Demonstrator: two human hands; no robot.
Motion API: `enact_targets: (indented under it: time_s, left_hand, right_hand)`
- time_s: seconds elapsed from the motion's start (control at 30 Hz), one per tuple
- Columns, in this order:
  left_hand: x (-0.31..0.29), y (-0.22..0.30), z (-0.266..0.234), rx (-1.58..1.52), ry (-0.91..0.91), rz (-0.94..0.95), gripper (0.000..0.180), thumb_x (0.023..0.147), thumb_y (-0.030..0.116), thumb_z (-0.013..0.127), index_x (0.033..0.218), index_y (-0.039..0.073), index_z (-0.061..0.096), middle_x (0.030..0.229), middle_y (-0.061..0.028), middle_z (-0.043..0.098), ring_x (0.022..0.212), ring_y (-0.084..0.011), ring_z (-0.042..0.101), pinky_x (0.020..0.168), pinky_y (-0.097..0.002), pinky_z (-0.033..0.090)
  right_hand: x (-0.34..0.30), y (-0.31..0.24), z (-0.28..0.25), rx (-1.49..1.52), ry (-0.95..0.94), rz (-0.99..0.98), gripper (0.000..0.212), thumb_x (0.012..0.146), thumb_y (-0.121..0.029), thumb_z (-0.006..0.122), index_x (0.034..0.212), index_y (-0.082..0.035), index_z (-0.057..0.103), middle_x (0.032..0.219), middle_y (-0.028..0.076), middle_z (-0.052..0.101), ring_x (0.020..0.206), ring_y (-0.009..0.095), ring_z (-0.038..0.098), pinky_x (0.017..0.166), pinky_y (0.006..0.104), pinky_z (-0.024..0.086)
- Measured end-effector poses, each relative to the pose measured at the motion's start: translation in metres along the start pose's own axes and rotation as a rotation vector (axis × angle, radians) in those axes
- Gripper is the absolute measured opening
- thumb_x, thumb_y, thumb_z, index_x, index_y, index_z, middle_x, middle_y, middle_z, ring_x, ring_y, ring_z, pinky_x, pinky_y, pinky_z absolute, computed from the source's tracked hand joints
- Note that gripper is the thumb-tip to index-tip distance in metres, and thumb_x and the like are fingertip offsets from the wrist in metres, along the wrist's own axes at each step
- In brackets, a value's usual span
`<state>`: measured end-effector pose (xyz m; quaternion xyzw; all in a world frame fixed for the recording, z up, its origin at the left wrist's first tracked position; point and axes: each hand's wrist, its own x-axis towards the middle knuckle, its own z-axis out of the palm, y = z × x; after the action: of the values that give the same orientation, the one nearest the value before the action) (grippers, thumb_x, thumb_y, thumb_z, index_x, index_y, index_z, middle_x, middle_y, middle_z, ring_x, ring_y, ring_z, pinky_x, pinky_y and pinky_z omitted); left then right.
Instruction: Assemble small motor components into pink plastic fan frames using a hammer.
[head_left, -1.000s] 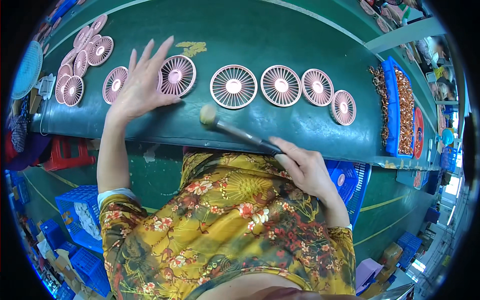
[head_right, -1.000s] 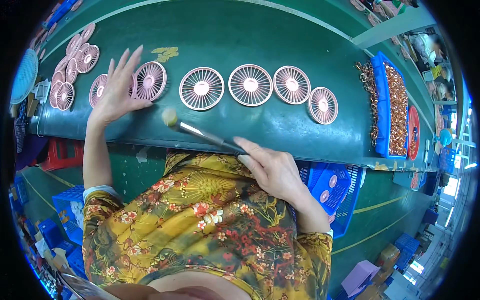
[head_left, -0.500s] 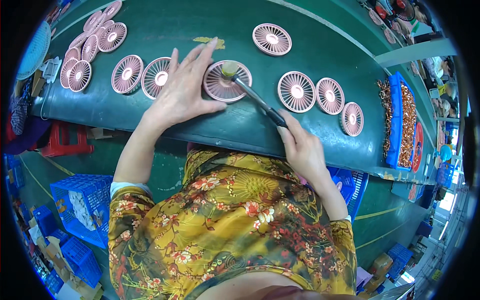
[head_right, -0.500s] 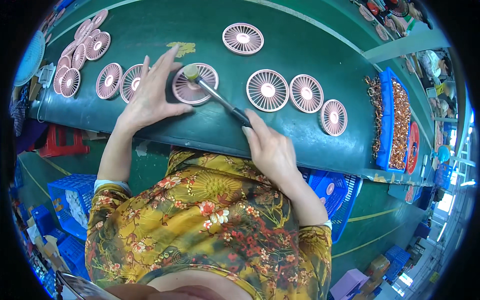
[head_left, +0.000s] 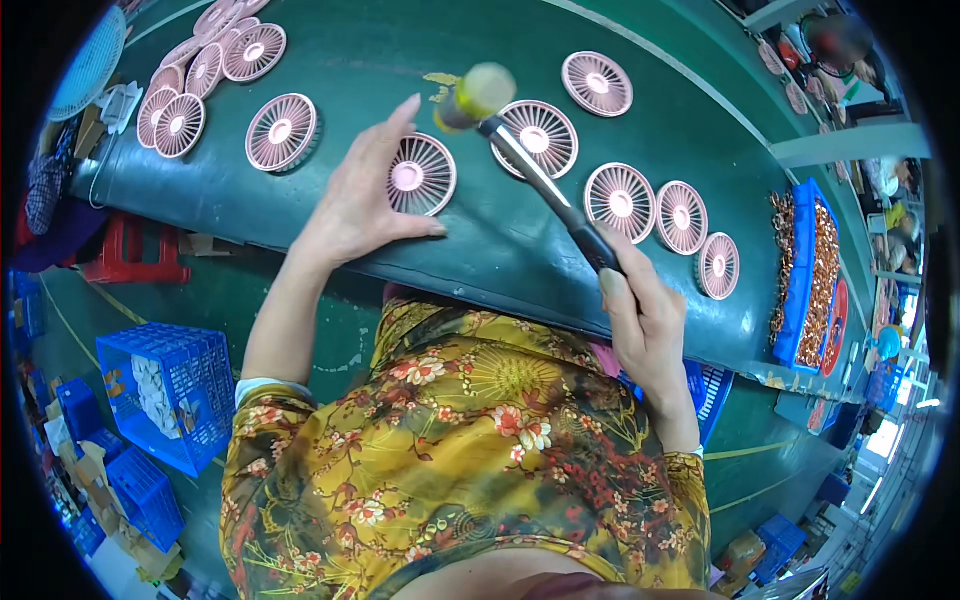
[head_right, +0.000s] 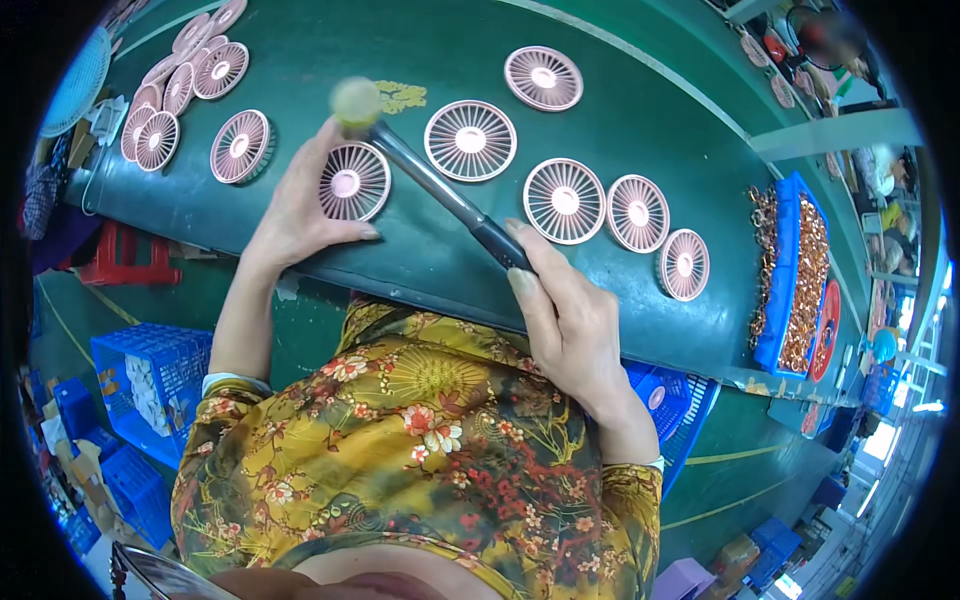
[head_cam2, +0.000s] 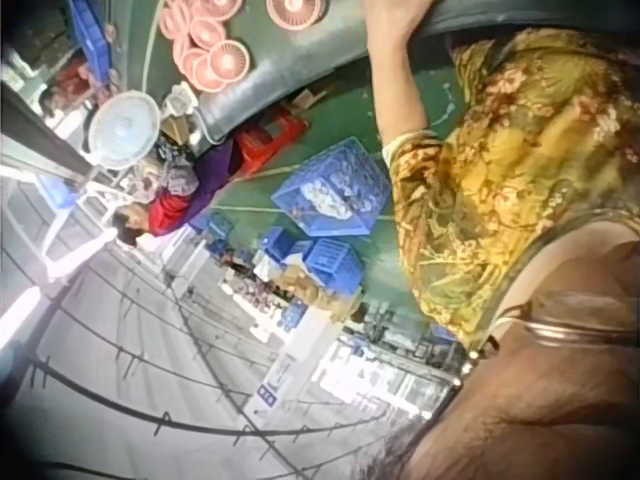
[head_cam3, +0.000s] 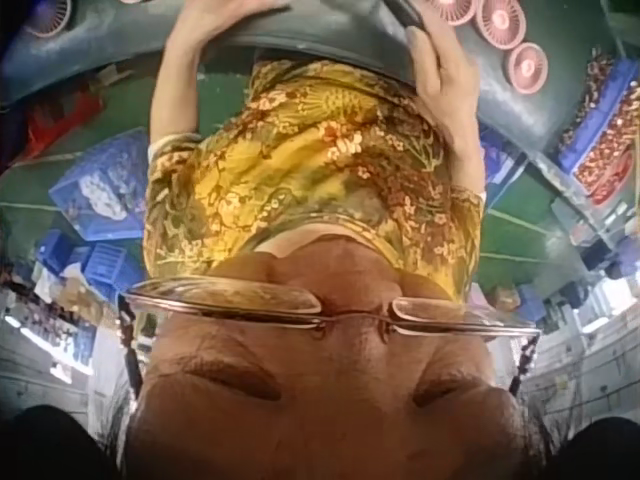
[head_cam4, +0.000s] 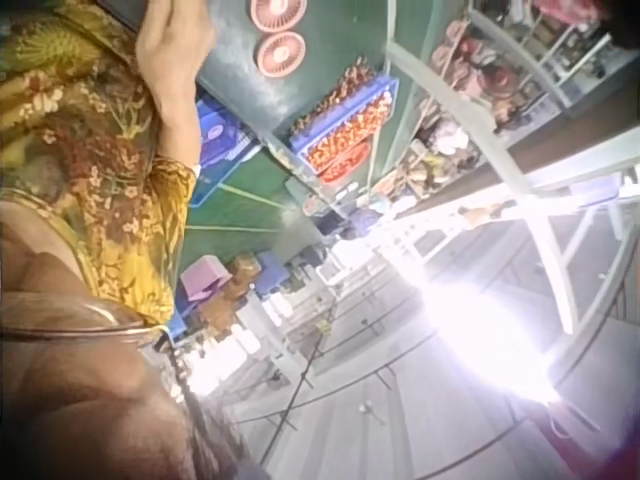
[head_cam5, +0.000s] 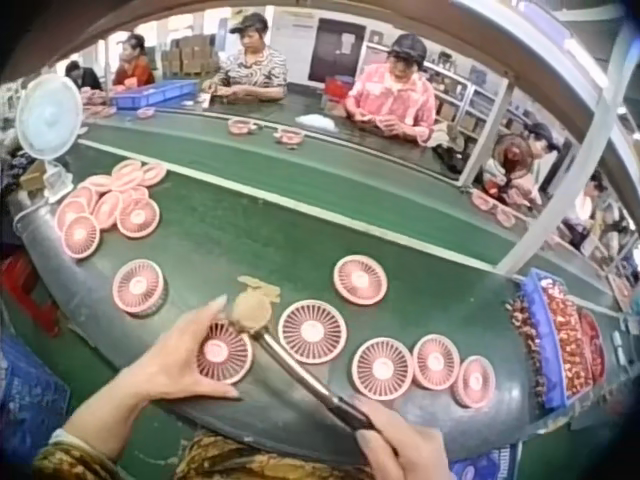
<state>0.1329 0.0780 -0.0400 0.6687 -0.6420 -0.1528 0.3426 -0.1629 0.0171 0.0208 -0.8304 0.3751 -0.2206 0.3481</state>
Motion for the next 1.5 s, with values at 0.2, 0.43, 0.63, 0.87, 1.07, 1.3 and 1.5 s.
enact_targets:
  time_s: [0.2, 0.43, 0.63, 0.87, 1.07, 1.3, 1.5]
  left_hand:
    - [0.000, -0.006, 0.010, -0.151, 0.063, -0.054, 0.128, 0.054, 0.033, 0.090, 0.152, 0.011, 0.011, 0.129, -0.0180, 0.052, 0.120, -0.0357, 0.050, 0.102, -0.0436, 0.042]
    - [-0.004, -0.003, 0.008, -0.070, 0.081, -0.105, 0.131, 0.056, 0.034, 0.089, 0.151, 0.007, 0.004, 0.130, -0.0209, 0.052, 0.122, -0.0385, 0.049, 0.105, -0.0434, 0.040]
    - [-0.007, -0.011, 0.012, -0.176, 0.102, -0.077, 0.130, 0.058, 0.032, 0.088, 0.151, 0.007, 0.002, 0.131, -0.0214, 0.051, 0.124, -0.0380, 0.048, 0.106, -0.0430, 0.039]
    - [-0.016, -0.040, -0.041, -0.088, 0.580, -0.100, 0.103, 0.067, 0.024, 0.085, 0.147, 0.001, 0.024, 0.143, -0.0232, 0.039, 0.135, -0.0331, 0.037, 0.111, -0.0432, 0.030]
    - [-0.019, -0.082, -0.057, 0.110, 0.401, -0.288, 0.102, 0.063, 0.031, 0.086, 0.144, 0.001, 0.032, 0.136, -0.0223, 0.046, 0.127, -0.0356, 0.044, 0.106, -0.0421, 0.037]
    - [-0.019, -0.022, -0.018, 0.087, 0.216, -0.103, 0.107, 0.057, 0.022, 0.086, 0.145, 0.005, 0.028, 0.124, -0.0193, 0.052, 0.114, -0.0368, 0.050, 0.101, -0.0446, 0.040]
    - [-0.018, -0.005, -0.005, 0.041, 0.176, -0.120, 0.114, 0.056, 0.021, 0.087, 0.147, 0.005, 0.020, 0.124, -0.0173, 0.053, 0.114, -0.0370, 0.050, 0.101, -0.0453, 0.041]
  right_hand:
    - [0.013, 0.018, 0.035, -0.287, -0.173, -0.098, 0.038, 0.092, -0.025, 0.059, 0.128, -0.018, 0.056, 0.075, 0.016, 0.065, 0.061, 0.036, 0.062, 0.054, 0.0459, 0.050]
    - [0.017, 0.000, 0.021, -0.015, -0.051, -0.151, 0.034, 0.090, -0.015, 0.062, 0.123, -0.010, 0.060, 0.092, 0.016, 0.068, 0.073, 0.030, 0.067, 0.061, 0.0384, 0.052]
    - [0.021, 0.016, 0.041, -0.252, -0.193, -0.024, 0.036, 0.093, -0.021, 0.058, 0.128, -0.014, 0.056, 0.081, 0.019, 0.067, 0.069, 0.036, 0.064, 0.060, 0.0419, 0.051]
    - [0.012, 0.014, 0.031, -0.036, -0.225, -0.063, 0.034, 0.092, -0.024, 0.059, 0.125, -0.013, 0.060, 0.090, 0.018, 0.069, 0.075, 0.035, 0.066, 0.065, 0.0409, 0.053]
    - [0.013, 0.009, 0.040, -0.118, -0.428, -0.160, 0.032, 0.092, -0.029, 0.058, 0.122, -0.018, 0.061, 0.086, 0.014, 0.069, 0.073, 0.035, 0.066, 0.063, 0.0433, 0.053]
    - [0.030, -0.006, 0.026, -0.049, -0.112, 0.099, 0.031, 0.094, -0.018, 0.058, 0.123, -0.008, 0.060, 0.095, 0.019, 0.068, 0.073, 0.030, 0.068, 0.064, 0.0366, 0.053]
    - [0.029, -0.010, 0.040, -0.025, -0.114, -0.217, 0.039, 0.090, -0.014, 0.059, 0.129, -0.012, 0.055, 0.103, 0.020, 0.067, 0.080, 0.035, 0.067, 0.070, 0.0379, 0.054]
